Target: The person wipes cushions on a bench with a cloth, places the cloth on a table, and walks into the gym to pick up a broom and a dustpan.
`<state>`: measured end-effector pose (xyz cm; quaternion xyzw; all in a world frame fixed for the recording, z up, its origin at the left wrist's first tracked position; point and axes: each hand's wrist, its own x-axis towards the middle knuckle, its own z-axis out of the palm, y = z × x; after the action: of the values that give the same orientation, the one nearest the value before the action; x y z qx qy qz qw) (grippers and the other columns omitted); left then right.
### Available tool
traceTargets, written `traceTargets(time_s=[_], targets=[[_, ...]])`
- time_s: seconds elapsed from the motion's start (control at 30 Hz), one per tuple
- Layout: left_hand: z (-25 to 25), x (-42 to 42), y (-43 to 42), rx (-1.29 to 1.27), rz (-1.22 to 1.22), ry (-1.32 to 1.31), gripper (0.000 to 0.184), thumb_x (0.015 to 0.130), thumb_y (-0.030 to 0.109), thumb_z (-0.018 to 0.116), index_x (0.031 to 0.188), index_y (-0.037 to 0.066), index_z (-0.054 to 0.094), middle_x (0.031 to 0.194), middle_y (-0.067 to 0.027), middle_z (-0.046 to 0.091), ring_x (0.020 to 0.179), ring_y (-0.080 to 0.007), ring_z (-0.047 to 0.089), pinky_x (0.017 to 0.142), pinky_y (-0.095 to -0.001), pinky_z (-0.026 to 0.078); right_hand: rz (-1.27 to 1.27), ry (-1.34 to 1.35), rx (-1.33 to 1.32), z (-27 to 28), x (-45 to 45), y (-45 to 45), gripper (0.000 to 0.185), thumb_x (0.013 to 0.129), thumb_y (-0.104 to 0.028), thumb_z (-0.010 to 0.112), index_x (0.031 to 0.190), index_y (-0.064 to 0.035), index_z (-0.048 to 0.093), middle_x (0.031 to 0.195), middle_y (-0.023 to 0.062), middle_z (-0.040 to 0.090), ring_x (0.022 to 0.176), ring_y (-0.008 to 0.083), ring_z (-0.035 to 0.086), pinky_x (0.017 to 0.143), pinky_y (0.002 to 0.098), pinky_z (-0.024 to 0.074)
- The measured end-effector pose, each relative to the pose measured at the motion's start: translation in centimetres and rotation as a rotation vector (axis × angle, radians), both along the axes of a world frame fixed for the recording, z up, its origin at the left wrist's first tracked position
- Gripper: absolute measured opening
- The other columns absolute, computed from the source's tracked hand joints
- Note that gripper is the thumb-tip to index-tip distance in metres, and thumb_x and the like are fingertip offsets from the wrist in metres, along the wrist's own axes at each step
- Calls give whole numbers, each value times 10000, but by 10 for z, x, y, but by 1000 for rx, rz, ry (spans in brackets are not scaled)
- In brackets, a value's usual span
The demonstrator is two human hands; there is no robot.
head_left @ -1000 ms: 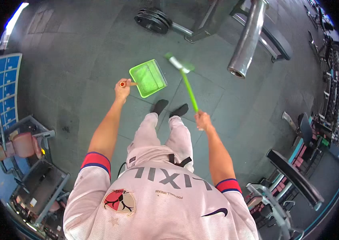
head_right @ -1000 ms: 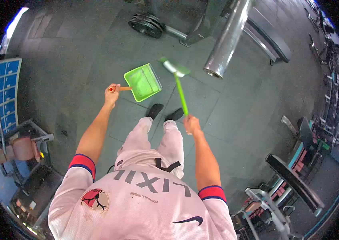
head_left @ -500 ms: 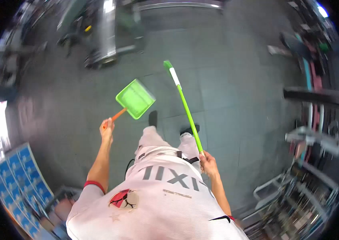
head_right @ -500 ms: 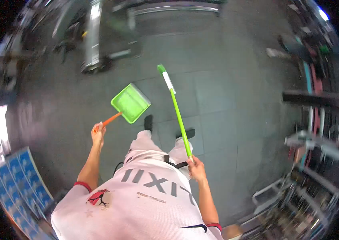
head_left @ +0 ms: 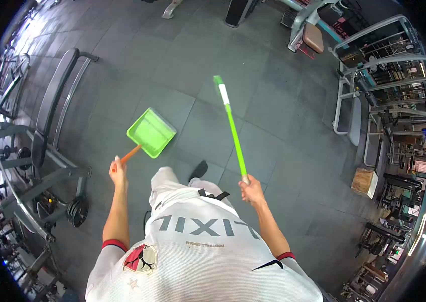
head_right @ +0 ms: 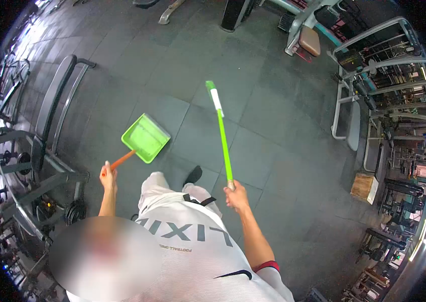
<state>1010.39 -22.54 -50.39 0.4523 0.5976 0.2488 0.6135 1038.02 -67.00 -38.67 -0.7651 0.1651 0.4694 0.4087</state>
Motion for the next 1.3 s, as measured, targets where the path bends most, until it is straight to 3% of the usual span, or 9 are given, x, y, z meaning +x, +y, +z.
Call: traceTargets(time_s=[0.17, 0.5, 0.7, 0.77, 0.8, 0.9, 1.07, 1.2, 1.3], targets=[[12, 214, -19, 67, 5, -52, 327, 944, 339, 632, 731, 113, 530, 636, 54, 425, 535, -48, 393, 481, -207, 323, -192, -33, 57, -4, 116, -37, 268, 882, -87, 596, 1147, -70, 555, 632, -7, 506, 460, 77, 486, 379, 258, 423], [-84, 528, -36, 99, -169, -17, 322, 932, 337, 648, 722, 116, 543, 621, 44, 438, 536, -66, 413, 485, -235, 351, -255, -123, -103, -32, 343, -44, 269, 875, -105, 611, 1139, -57, 588, 632, 9, 528, 451, 92, 496, 373, 269, 421], [-105, 680, -50, 179, -142, 117, 303, 929, 302, 642, 730, 78, 593, 607, 28, 472, 548, -87, 433, 509, -276, 372, -10, -202, -227, -37, 498, -43, 288, 884, -157, 615, 1157, -63, 614, 623, 20, 554, 444, 102, 519, 377, 280, 444], [-98, 716, -62, 200, -121, 220, 297, 922, 298, 645, 734, 71, 609, 624, 28, 496, 592, -93, 455, 550, -286, 399, 41, -240, -259, -40, 553, -27, 243, 885, -151, 604, 1112, -64, 617, 623, 10, 545, 447, 95, 511, 374, 272, 432], [-89, 735, -68, 145, -125, 256, 301, 885, 324, 678, 750, 59, 637, 677, -18, 606, 642, -106, 512, 626, -310, 458, 110, -263, -250, -51, 588, -23, 244, 886, -152, 601, 1113, -65, 615, 621, 15, 549, 445, 100, 515, 371, 277, 434], [-99, 780, -86, 133, -126, 313, 309, 874, 330, 685, 769, 44, 639, 668, -55, 601, 649, -120, 527, 641, -319, 471, 330, -291, -255, -106, 689, -7, 245, 889, -159, 592, 1117, -71, 607, 616, 28, 557, 440, 112, 524, 362, 290, 438], [-107, 833, -98, 195, -175, 446, 317, 867, 365, 661, 857, 48, 667, 790, -141, 683, 778, -268, 671, 735, -389, 504, 575, -249, -285, -206, 808, 40, 180, 888, -172, 589, 1048, -89, 590, 608, 31, 544, 432, 122, 517, 360, 292, 442], [-124, 847, -82, 158, -81, 478, 340, 859, 399, 657, 894, 62, 687, 839, -154, 694, 834, -314, 678, 755, -403, 509, 580, 105, -4, -209, 817, 40, 43, 902, -152, 596, 921, -122, 572, 590, -2, 477, 422, 117, 474, 342, 272, 387], [-132, 830, -83, 160, -31, 496, 326, 861, 391, 656, 902, 69, 692, 845, -149, 697, 844, -322, 678, 765, -401, 511, 567, 221, 65, -133, 806, 18, 40, 934, -171, 591, 955, -138, 594, 591, -20, 474, 411, 82, 447, 337, 264, 365]])
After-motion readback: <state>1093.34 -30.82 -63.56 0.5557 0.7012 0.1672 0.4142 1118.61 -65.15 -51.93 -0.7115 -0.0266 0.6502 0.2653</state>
